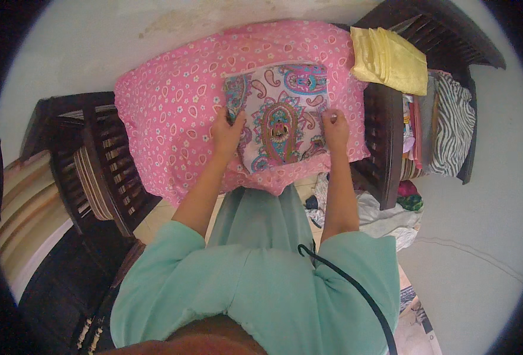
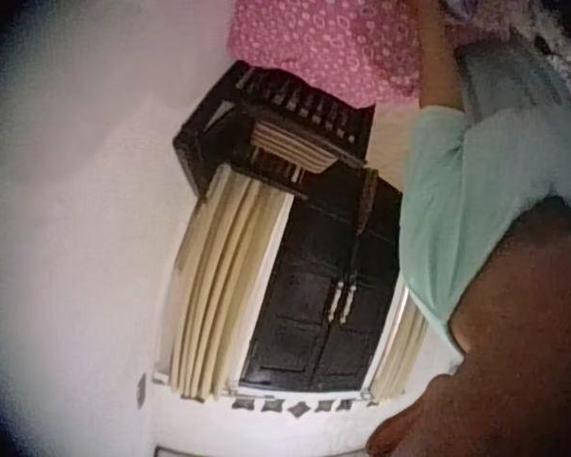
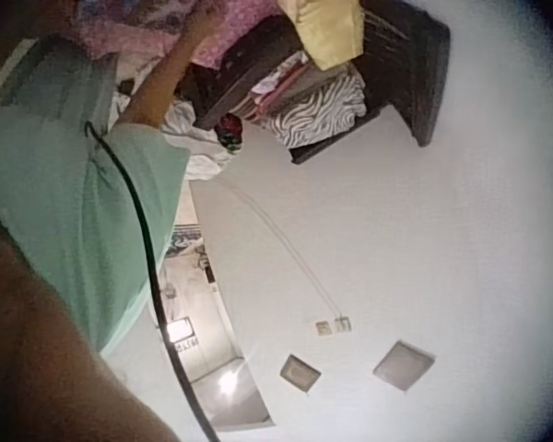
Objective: The person folds several pieces of clothing on a table, including a yellow cloth, a zebra-patterned cloth, and a patterned cloth. The folded items are stacked on the table.
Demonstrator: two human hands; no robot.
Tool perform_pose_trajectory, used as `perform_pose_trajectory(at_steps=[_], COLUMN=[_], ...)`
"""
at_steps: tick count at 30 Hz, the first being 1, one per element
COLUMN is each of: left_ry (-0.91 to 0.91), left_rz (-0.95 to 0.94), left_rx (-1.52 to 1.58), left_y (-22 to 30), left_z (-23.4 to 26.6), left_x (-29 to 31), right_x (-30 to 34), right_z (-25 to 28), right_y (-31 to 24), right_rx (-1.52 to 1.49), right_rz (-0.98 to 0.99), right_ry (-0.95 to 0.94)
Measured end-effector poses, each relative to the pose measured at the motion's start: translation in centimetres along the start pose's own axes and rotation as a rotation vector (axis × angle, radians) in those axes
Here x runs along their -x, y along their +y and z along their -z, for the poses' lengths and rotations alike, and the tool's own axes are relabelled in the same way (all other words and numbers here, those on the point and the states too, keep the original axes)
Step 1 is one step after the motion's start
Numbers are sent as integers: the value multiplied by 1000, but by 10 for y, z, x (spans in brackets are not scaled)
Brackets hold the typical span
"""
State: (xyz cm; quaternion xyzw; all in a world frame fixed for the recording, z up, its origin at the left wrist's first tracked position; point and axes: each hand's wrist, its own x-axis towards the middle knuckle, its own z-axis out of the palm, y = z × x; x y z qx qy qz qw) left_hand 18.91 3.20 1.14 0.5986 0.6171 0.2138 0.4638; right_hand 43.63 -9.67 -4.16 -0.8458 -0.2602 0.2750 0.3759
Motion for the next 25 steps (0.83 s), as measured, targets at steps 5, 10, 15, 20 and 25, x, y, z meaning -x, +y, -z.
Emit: perform_pose_trajectory(at_steps=[5, 10, 15, 20, 25], left_ry=[194, -71, -80, -67, -74], left_rz=[-549, -682, -669, -656, -668], left_rx=[-571, -794, -775, -771, -799], left_y=[14, 5, 7, 6, 4], left_z=[-6, -11, -14, -14, -14], left_x=[9, -12, -17, -16, -16], right_x=[41, 14, -70, -52, 26], right_z=[-43, -74, -50, -40, -63], right_y=[-97, -90, -67, -66, -93], right_rx=[456, 742, 740, 501, 833], right_rz=[555, 900, 489, 319, 736], right_ry=[-64, -318, 20, 296, -256])
